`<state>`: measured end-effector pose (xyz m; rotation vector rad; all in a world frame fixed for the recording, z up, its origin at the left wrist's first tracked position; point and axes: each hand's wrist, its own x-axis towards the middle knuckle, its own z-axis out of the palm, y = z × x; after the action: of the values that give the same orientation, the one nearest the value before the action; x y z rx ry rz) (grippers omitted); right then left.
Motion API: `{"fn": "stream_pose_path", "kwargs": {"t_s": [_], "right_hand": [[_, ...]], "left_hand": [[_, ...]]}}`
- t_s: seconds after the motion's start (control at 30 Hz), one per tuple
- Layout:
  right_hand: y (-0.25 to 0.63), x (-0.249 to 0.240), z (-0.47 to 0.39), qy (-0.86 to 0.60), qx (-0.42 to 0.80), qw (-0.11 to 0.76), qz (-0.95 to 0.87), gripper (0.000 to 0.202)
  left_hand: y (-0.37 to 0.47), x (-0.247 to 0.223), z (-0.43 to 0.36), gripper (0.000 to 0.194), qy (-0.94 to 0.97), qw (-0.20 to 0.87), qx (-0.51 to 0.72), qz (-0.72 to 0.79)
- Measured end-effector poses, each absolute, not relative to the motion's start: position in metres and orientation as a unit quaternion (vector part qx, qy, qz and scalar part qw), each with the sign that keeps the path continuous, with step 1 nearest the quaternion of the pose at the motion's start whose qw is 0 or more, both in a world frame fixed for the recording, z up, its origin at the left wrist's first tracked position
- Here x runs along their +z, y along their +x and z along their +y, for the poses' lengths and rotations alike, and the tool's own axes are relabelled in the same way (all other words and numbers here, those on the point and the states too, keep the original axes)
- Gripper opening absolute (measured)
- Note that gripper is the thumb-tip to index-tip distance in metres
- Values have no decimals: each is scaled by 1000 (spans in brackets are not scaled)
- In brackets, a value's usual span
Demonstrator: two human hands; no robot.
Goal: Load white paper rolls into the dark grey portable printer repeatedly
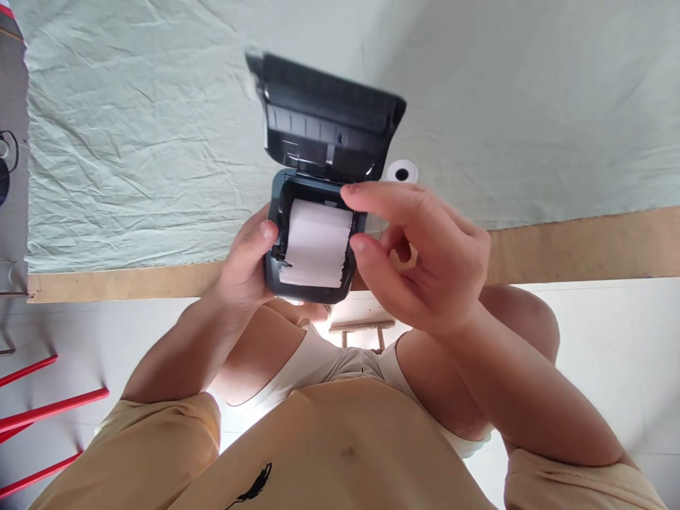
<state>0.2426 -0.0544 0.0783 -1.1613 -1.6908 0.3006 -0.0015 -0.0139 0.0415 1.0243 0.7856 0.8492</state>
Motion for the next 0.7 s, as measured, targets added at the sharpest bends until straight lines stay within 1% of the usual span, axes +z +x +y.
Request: {"fn": "stream_pose_path", "kwargs": {"t_s": [0.1,0.17,0.27,0.37,0.47,0.53,0.7], "right_hand": [[237,72,-49,-466,25,498,-731,21],[233,69,-48,-470,-49,486,-735,21],[230,71,-51,-520,-94,424,-736,23],[238,83,-54,-528,-58,341,-775,23],[248,93,-52,-509,12,284,-813,14],[250,97,-51,-499,53,287,-816,9],[254,101,-58,-480,113,356,-794,16]], "left_hand": [[2,43,-16,70,487,690,400,355],[3,42,-16,70,509,662,420,355],[3,39,-16,70,524,648,417,363],[0,37,-15,73,531,653,407,356],[-4,36,-14,66,546,661,403,320],[-5,36,-13,65,554,666,399,299],[-3,37,-12,81,513,688,399,322]]}}
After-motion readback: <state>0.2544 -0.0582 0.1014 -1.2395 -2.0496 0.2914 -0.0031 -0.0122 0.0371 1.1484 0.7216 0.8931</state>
